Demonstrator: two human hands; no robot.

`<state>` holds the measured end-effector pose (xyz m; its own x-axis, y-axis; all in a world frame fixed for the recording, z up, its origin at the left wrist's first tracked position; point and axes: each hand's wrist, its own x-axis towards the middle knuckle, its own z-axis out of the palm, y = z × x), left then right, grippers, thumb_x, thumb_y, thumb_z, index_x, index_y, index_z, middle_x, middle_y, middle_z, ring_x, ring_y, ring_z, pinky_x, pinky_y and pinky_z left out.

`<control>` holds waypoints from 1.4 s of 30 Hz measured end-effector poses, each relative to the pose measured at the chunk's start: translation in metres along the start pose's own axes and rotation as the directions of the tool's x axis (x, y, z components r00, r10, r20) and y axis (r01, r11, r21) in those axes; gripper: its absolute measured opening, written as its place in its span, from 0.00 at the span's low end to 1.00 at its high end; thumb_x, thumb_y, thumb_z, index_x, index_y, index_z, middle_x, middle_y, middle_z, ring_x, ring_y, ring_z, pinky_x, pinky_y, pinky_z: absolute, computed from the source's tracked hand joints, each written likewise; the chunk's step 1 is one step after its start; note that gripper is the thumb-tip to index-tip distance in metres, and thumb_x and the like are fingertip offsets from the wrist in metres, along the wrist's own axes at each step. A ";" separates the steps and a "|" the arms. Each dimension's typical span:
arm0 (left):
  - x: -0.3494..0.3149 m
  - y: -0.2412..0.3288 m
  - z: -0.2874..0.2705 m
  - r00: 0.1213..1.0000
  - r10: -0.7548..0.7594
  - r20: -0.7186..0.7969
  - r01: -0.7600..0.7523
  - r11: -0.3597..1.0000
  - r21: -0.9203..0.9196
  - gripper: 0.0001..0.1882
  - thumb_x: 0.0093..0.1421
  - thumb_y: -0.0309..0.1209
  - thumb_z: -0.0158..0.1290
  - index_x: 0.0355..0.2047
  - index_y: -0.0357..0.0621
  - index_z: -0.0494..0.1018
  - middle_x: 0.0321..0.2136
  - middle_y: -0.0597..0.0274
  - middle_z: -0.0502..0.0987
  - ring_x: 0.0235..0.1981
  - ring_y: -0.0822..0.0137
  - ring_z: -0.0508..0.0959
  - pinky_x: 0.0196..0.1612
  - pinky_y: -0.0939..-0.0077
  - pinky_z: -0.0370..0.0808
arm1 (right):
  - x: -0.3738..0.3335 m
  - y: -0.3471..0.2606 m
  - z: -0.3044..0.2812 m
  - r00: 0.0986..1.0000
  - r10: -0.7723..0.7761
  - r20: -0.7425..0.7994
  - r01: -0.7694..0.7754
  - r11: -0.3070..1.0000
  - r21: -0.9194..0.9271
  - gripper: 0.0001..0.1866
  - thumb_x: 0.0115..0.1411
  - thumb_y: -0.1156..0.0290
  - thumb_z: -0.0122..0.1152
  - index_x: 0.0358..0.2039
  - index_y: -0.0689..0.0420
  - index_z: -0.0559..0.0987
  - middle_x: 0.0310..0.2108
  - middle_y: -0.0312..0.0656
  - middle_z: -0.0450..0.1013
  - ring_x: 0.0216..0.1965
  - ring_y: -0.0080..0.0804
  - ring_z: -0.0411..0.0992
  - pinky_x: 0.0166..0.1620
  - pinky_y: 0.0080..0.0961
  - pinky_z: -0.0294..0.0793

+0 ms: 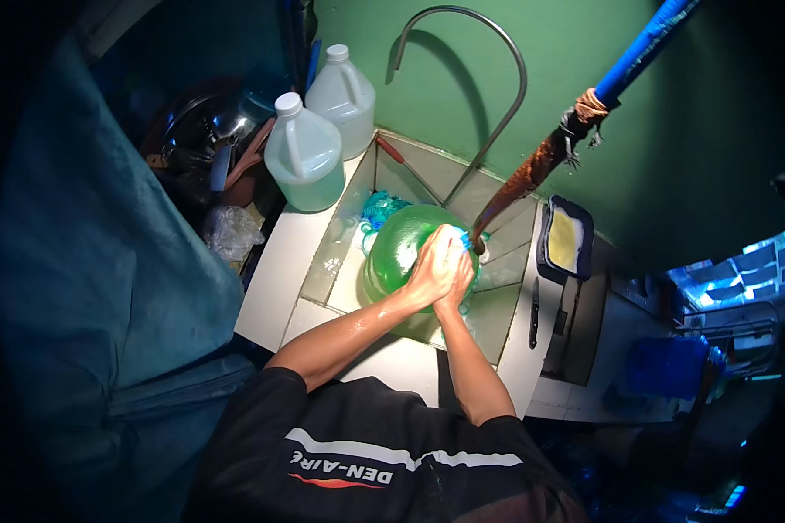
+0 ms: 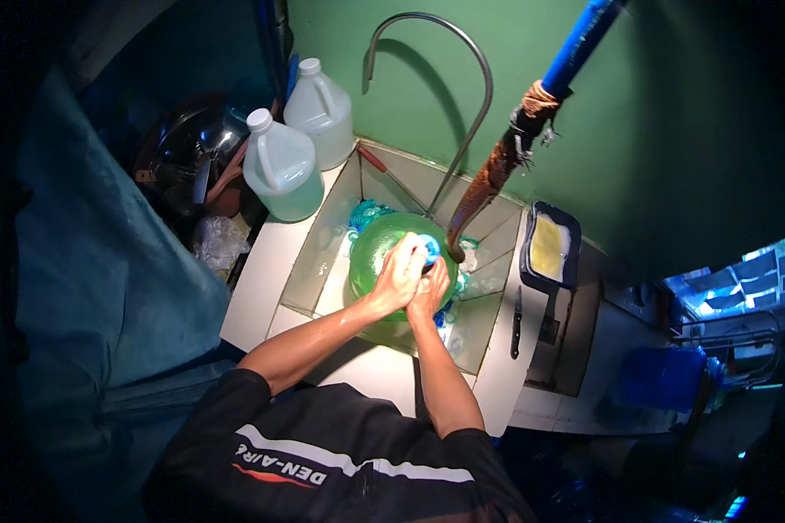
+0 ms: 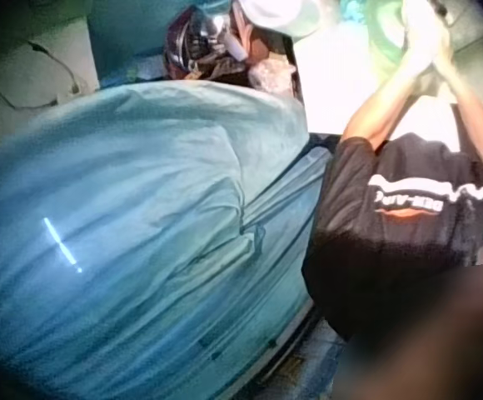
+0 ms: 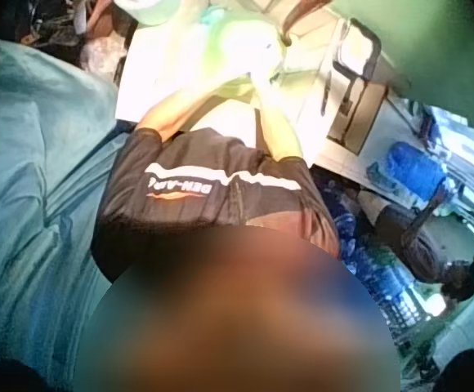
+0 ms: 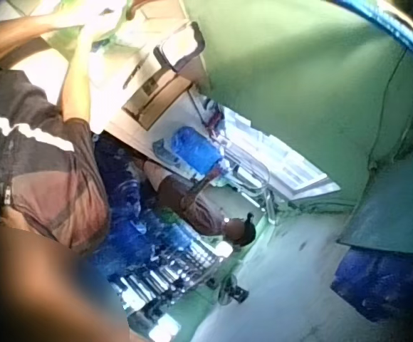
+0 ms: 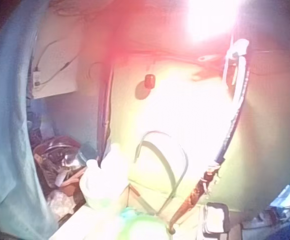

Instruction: The person scrubs the interior of large green and blue water dispenser jugs using a long-handled brush at a sink. They rinse the jugs under running water, shake them to remove excess water, and place them aside. The process is repeated for multiple jugs.

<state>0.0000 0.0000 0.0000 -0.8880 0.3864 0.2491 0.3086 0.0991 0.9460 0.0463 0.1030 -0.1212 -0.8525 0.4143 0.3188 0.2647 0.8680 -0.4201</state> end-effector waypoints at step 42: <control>0.032 -0.046 -0.090 0.714 -0.669 -0.206 0.464 0.672 -0.577 0.32 0.64 0.57 0.54 0.54 0.40 0.71 0.30 0.61 0.79 0.23 0.69 0.78 0.28 0.72 0.77 | -0.003 -0.035 -0.027 0.972 -0.226 0.062 0.159 0.829 0.536 0.31 0.58 0.61 0.65 0.59 0.62 0.69 0.57 0.55 0.67 0.62 0.51 0.62 0.64 0.43 0.57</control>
<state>-0.0734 -0.0750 -0.0173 -0.9106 0.0204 -0.4127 -0.4012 -0.2831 0.8711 0.0520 0.0783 -0.0845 -0.9167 0.1891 0.3519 -0.1572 0.6390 -0.7530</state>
